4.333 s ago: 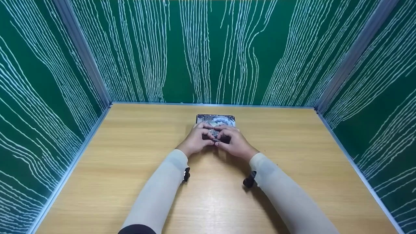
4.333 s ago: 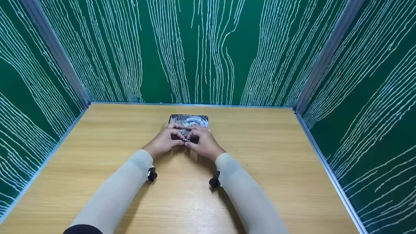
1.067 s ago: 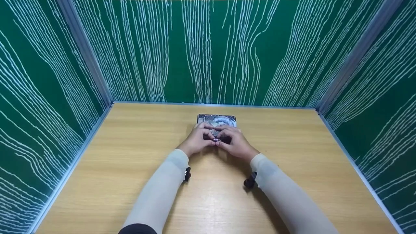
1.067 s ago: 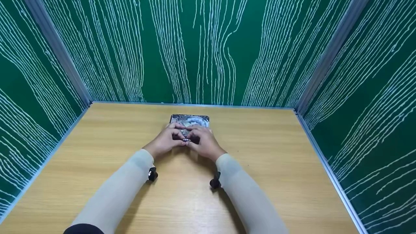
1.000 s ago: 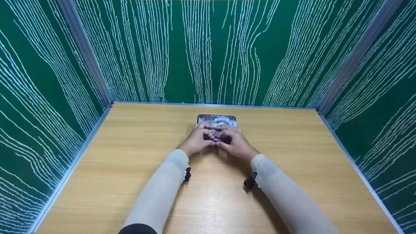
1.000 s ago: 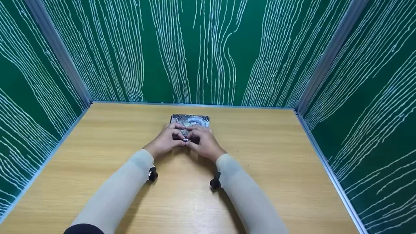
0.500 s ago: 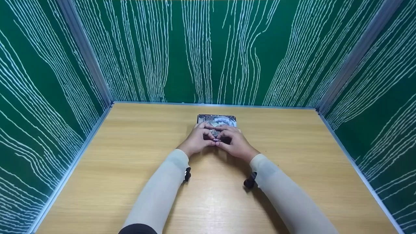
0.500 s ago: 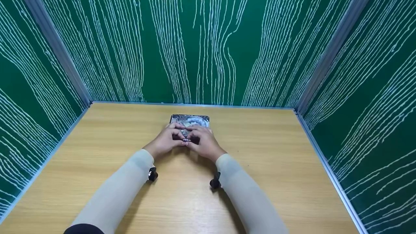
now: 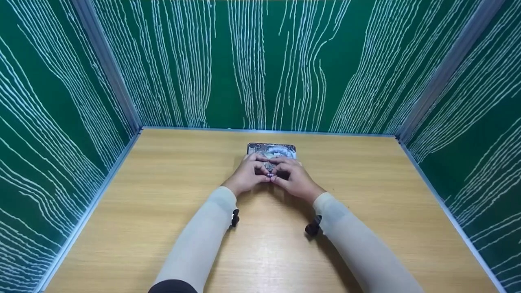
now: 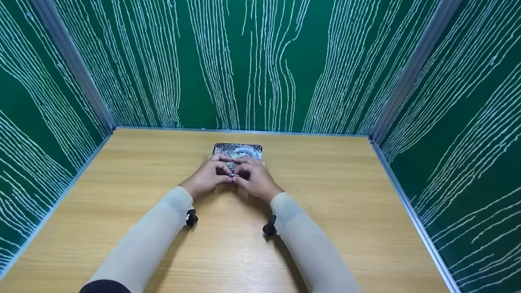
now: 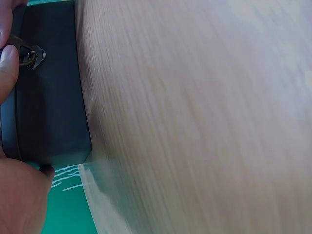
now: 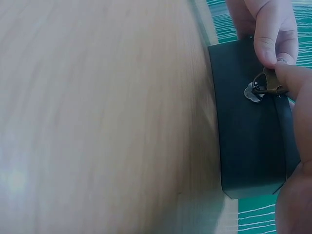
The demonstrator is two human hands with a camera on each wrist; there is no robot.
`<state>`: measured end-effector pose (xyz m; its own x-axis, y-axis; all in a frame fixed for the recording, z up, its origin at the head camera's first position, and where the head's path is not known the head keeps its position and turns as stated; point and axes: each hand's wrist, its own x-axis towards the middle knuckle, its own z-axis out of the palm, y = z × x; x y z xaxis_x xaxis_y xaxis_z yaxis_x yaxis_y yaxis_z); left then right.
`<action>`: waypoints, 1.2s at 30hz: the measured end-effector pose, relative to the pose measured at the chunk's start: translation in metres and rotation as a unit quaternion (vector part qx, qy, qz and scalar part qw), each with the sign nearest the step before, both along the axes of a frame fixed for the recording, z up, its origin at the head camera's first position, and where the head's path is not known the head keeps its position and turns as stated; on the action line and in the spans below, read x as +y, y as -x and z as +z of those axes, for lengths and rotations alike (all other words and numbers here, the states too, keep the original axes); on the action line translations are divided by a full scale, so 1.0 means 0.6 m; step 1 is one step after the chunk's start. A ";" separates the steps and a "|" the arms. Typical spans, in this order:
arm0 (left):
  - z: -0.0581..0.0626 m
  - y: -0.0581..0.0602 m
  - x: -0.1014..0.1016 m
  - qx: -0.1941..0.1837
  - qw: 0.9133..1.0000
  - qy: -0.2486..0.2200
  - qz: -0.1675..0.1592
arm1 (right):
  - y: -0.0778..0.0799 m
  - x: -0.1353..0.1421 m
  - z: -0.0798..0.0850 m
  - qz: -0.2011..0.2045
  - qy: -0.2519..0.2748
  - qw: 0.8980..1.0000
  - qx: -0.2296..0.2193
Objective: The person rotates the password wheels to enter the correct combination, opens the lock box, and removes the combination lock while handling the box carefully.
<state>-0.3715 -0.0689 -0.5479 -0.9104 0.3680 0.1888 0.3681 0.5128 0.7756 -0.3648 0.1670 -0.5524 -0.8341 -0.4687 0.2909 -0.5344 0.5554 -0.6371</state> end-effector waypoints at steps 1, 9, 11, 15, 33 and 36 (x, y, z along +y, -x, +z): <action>0.000 0.000 0.000 0.001 1.000 0.000 0.000 | 0.000 0.000 0.000 0.000 0.001 1.000 0.000; 0.001 0.000 -0.002 -0.003 1.000 -0.002 0.001 | 0.002 0.010 0.007 0.024 -0.002 1.000 -0.019; 0.001 0.000 -0.002 -0.001 1.000 -0.001 0.000 | 0.005 0.015 0.010 0.037 -0.002 0.999 -0.019; 0.002 -0.001 -0.001 0.004 1.000 -0.005 -0.003 | 0.010 0.021 0.014 0.053 0.001 0.998 -0.019; 0.003 0.002 -0.003 -0.020 1.000 -0.019 -0.004 | 0.013 0.015 0.012 0.025 -0.001 0.999 -0.024; 0.005 0.003 -0.002 -0.023 1.000 -0.021 -0.003 | 0.014 0.017 0.014 0.027 -0.008 0.999 -0.021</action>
